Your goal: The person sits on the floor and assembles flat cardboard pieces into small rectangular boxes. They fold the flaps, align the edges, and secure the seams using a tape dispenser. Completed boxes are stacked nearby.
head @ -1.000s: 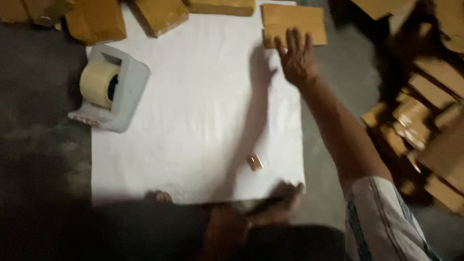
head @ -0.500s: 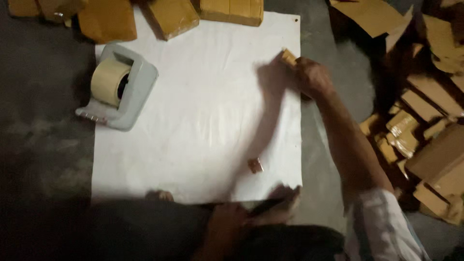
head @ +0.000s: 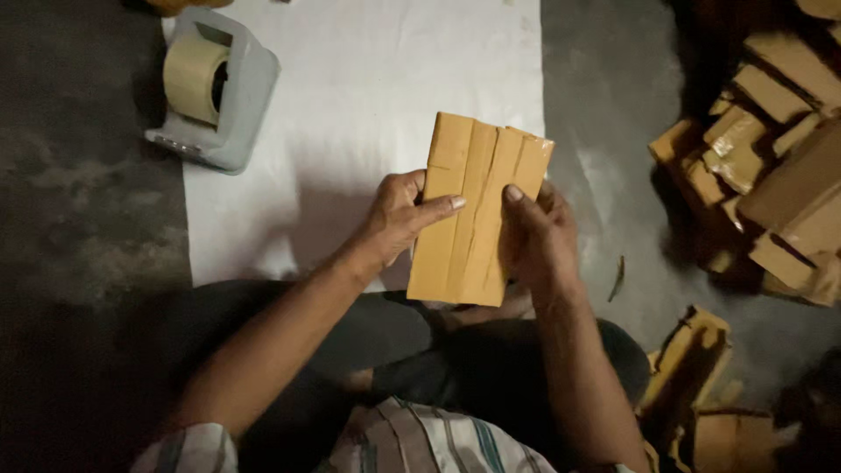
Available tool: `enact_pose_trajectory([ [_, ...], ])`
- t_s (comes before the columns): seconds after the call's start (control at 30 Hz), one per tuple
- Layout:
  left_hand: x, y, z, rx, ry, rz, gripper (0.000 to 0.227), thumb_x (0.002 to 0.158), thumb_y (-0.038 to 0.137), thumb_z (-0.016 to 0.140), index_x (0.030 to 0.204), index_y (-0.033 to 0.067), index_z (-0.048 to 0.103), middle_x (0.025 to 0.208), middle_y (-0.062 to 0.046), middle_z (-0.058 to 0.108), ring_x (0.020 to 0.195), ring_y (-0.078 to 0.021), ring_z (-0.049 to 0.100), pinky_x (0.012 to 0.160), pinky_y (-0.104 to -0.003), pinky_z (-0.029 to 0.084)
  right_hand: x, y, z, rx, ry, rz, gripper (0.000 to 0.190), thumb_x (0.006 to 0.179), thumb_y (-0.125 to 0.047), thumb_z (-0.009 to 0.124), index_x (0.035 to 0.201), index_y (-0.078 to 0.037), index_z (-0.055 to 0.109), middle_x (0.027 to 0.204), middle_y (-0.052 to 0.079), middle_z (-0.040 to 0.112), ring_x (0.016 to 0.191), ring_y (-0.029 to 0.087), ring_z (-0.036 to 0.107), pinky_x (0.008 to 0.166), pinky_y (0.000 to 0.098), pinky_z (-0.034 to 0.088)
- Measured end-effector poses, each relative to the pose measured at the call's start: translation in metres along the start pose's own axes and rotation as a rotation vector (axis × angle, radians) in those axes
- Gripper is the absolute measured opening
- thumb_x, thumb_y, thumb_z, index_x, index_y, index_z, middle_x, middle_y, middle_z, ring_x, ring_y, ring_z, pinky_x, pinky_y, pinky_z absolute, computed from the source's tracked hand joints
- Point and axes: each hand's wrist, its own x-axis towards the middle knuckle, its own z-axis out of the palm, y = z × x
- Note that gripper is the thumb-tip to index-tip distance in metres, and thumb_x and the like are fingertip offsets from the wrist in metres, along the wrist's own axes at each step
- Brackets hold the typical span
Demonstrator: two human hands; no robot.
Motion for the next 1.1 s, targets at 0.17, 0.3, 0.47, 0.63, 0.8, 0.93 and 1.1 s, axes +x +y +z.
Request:
enact_pose_trajectory([
  [0.17,-0.002,-0.017,-0.009,0.020,0.094,0.052,0.024,0.095,0.019,0.071,0.107,-0.0014,0.070,0.093,-0.013,0.078,0.076,-0.0158,0.076,0.066,-0.032,0.065,0.018,0.016,-0.005,-0.347,0.152,-0.098,0.043,0.098,-0.016,0.074,0.131,0.008,0.062,0.114,0.020,0.071,0.103,0.028,0.063,0.093,0.0426,0.052],
  [0.3,0.003,-0.021,-0.017,0.739,0.348,0.098,0.020,0.102,0.020,0.064,0.104,0.0019,0.072,0.086,-0.011,0.077,0.065,-0.0178,0.070,0.059,-0.033,0.060,0.028,0.024,-0.004,-0.650,0.161,-0.406,0.060,0.102,-0.034,0.074,0.144,0.003,0.054,0.136,0.015,0.064,0.125,0.025,0.062,0.103,0.0394,0.053],
  [0.47,-0.012,-0.026,0.014,1.180,0.391,0.752,0.027,0.098,0.016,0.068,0.121,0.0008,0.067,0.139,-0.019,0.064,0.122,-0.0316,0.065,0.098,-0.043,0.060,0.007,0.048,0.005,-0.563,-0.180,-0.121,0.070,0.093,-0.036,0.072,0.144,0.000,0.040,0.125,0.013,0.060,0.108,0.024,0.063,0.083,0.0413,0.057],
  [0.63,-0.021,-0.025,0.024,1.115,0.165,0.788,0.053,0.086,0.026,0.077,0.129,-0.0014,0.062,0.150,-0.022,0.050,0.138,-0.0345,0.043,0.113,-0.051,0.041,0.016,0.054,-0.009,-0.015,0.003,-0.065,0.045,0.102,-0.023,0.068,0.135,0.004,0.054,0.116,0.014,0.067,0.100,0.024,0.067,0.079,0.0396,0.057],
  [0.8,-0.008,-0.018,0.013,1.294,0.581,0.858,0.064,0.101,0.022,0.083,0.155,0.0133,0.050,0.158,-0.013,0.041,0.148,-0.0265,0.035,0.126,-0.041,0.031,0.026,0.048,-0.021,0.092,-0.166,-0.125,0.029,0.104,-0.012,0.071,0.127,0.004,0.063,0.121,0.012,0.068,0.114,0.021,0.067,0.102,0.0349,0.056],
  [0.93,-0.008,-0.002,-0.009,1.297,0.720,0.582,0.080,0.095,0.033,0.082,0.156,0.0010,0.041,0.158,-0.026,0.035,0.146,-0.0333,0.036,0.122,-0.050,0.032,0.026,0.047,-0.023,0.023,-0.162,-0.104,0.028,0.098,-0.011,0.072,0.122,0.003,0.065,0.115,0.013,0.072,0.109,0.023,0.068,0.100,0.0384,0.055],
  [1.1,-0.003,0.018,-0.040,0.632,0.191,-0.199,0.079,0.092,0.046,0.069,0.155,0.0046,0.045,0.138,-0.017,0.068,0.123,-0.0326,0.069,0.109,-0.049,0.055,0.031,0.038,-0.022,-0.104,-0.163,-0.170,0.034,0.099,-0.016,0.074,0.125,0.004,0.062,0.114,0.013,0.071,0.110,0.023,0.069,0.100,0.0377,0.057],
])
